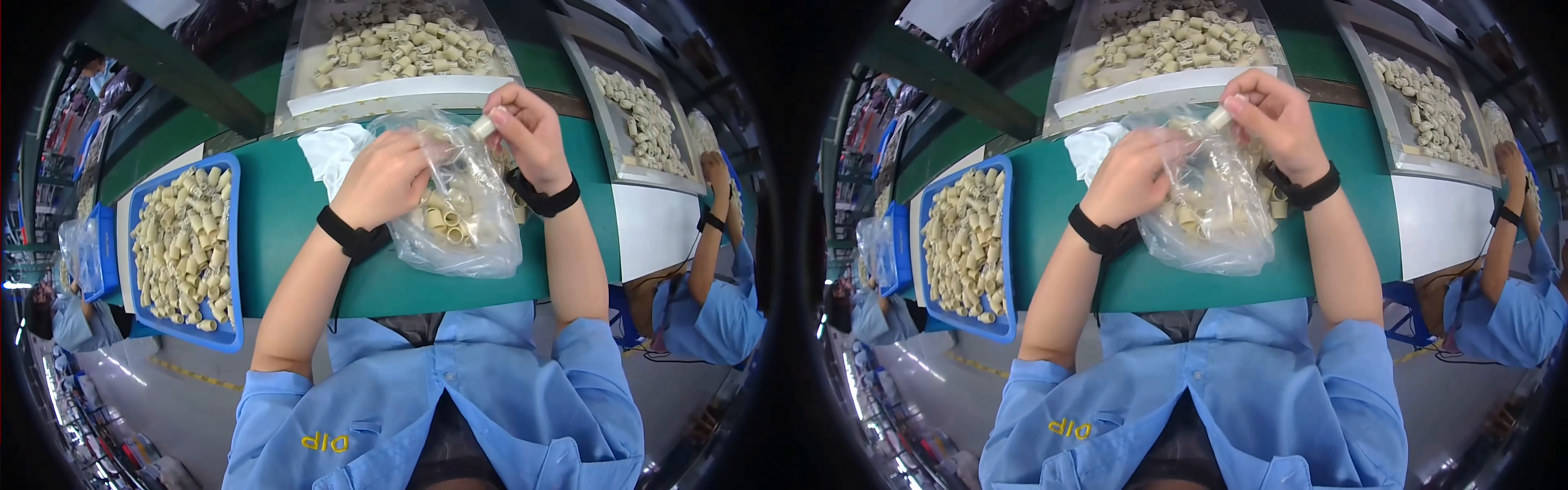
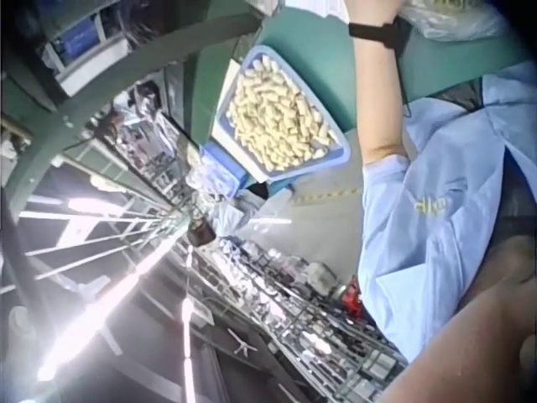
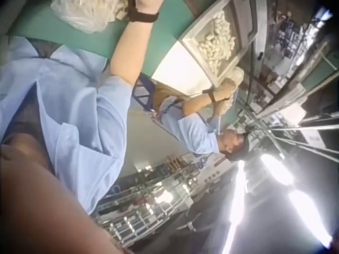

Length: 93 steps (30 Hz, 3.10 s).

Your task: The person picks up a plastic sleeve and a connector from a bag, fits the sleeve over the connector by hand, and turns the assembly over. They then place the completed assembly into a blue tray and repeat the process.

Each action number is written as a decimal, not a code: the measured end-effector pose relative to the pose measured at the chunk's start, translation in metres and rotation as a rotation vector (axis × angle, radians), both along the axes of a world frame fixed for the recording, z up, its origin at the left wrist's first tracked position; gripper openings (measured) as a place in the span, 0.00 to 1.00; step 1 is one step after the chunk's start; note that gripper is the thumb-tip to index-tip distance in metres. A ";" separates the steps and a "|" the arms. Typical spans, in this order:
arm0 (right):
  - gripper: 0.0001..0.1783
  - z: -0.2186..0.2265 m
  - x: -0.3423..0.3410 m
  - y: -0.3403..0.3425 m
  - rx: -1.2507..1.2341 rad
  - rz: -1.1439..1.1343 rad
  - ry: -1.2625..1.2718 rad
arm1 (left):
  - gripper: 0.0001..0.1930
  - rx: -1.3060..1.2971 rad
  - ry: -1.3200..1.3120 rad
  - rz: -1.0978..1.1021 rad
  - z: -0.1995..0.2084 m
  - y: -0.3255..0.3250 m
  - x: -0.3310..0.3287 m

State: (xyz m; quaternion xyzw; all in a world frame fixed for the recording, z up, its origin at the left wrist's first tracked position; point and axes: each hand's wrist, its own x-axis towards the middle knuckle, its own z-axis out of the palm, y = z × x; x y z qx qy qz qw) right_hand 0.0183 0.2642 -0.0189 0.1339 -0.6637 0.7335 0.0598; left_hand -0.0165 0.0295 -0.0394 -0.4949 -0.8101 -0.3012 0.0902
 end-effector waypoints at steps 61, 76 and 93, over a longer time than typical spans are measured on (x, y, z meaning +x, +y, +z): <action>0.18 0.005 0.027 -0.044 0.555 -0.170 0.896 | 0.20 0.517 -0.349 0.135 0.009 -0.011 0.023; 0.17 0.003 0.028 -0.047 0.612 -0.165 0.854 | 0.23 0.457 -0.143 0.103 0.007 -0.010 0.019; 0.17 -0.002 0.033 -0.051 0.587 -0.227 0.743 | 0.23 0.471 -0.013 0.116 -0.006 -0.007 0.017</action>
